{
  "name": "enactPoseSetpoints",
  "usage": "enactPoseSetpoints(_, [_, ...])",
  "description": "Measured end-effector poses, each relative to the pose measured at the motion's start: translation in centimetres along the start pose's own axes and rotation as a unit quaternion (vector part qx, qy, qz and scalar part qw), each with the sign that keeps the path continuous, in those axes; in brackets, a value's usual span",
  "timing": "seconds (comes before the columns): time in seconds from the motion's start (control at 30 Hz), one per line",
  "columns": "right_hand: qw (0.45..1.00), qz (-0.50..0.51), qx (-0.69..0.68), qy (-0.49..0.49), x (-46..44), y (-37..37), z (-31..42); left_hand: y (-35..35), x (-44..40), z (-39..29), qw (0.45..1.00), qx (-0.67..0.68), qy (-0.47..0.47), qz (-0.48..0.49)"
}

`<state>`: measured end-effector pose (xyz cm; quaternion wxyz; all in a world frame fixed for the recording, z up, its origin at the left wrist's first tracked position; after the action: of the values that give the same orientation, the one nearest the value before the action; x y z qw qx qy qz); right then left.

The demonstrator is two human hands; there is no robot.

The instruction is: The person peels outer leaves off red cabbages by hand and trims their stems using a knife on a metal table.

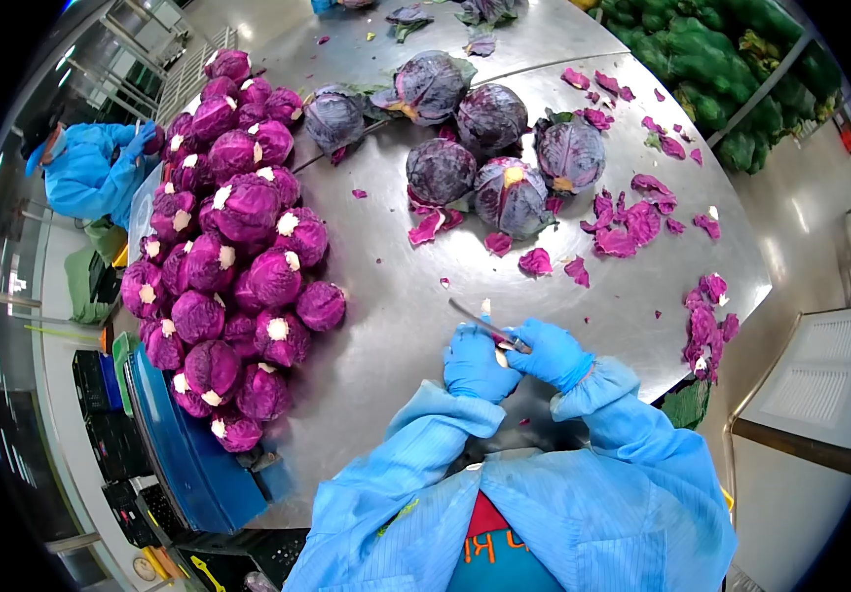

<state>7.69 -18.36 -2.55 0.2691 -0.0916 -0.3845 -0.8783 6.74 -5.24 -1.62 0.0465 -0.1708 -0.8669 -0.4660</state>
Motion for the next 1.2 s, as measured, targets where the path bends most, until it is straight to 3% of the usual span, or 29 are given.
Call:
enactPoseSetpoints(0.07, [0.997,-0.043,-0.069,0.010,0.0,-0.4,-0.9,-0.8,-0.1,0.3,0.998,-0.006,0.022,-0.050])
enactPoseSetpoints(0.17, [0.999,-0.044,-0.016,0.006,0.1,-0.4,-0.4,-0.9,0.1,0.4,0.999,-0.012,0.029,-0.037])
enactPoseSetpoints(0.27, [0.990,-0.128,-0.062,0.011,0.2,-1.2,-0.9,-1.2,0.5,1.2,0.996,0.011,0.026,-0.085])
enactPoseSetpoints(0.37, [0.967,-0.205,-0.098,-0.114,-1.3,-2.0,-7.5,-0.1,2.5,0.6,0.972,0.039,-0.152,-0.174])
enactPoseSetpoints(0.4, [0.969,-0.176,-0.043,-0.170,-1.4,-2.0,-9.1,0.2,2.8,1.0,0.968,0.067,-0.180,-0.161])
enactPoseSetpoints(0.47, [0.963,-0.192,-0.023,-0.188,-0.3,-1.7,-9.8,0.4,4.1,2.1,0.957,0.130,-0.224,-0.131])
enactPoseSetpoints(0.57, [0.956,-0.217,-0.025,-0.197,1.1,-0.8,-10.4,1.1,6.3,4.8,0.960,0.154,-0.196,-0.125])
enactPoseSetpoints(0.67, [0.921,-0.336,-0.004,-0.198,3.0,1.0,-14.1,-0.2,7.5,7.4,0.927,0.317,-0.173,-0.102])
enactPoseSetpoints(0.77, [0.872,-0.467,0.026,-0.143,5.4,5.6,-11.2,-0.5,7.7,8.9,0.902,0.380,-0.160,-0.127])
enactPoseSetpoints(0.87, [0.915,-0.401,-0.018,-0.049,5.1,4.5,-9.2,-1.3,7.2,10.0,0.904,0.388,-0.125,-0.130])
enactPoseSetpoints(0.9, [0.940,-0.298,-0.167,-0.024,4.1,2.2,-9.1,-1.4,6.9,10.2,0.908,0.388,-0.107,-0.118])
enactPoseSetpoints(1.0, [0.976,0.007,-0.206,0.076,2.8,0.3,0.2,-0.9,5.6,9.7,0.918,0.380,-0.090,-0.060])
enactPoseSetpoints(1.03, [0.970,0.001,-0.188,0.155,2.1,-0.6,1.1,-0.8,5.3,9.5,0.911,0.402,-0.083,-0.031])
enactPoseSetpoints(1.1, [0.970,0.025,-0.166,0.179,1.1,-1.4,2.0,-1.2,5.1,9.6,0.890,0.451,-0.070,0.014])
enactPoseSetpoints(1.2, [0.965,0.028,-0.140,0.221,0.2,-1.8,1.9,-1.7,4.7,9.3,0.877,0.464,-0.121,0.026])
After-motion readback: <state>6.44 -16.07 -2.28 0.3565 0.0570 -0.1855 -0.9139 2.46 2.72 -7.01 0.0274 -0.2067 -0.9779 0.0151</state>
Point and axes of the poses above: each hand's wrist, its own x-axis away from the middle knuckle, its own y-axis out of the back of the hand, z = x × y, the point moved 4 cm from there along -x, towards the middle knuckle, and after that the axes turned 4 degrees about -y, right-handed, at the moved point
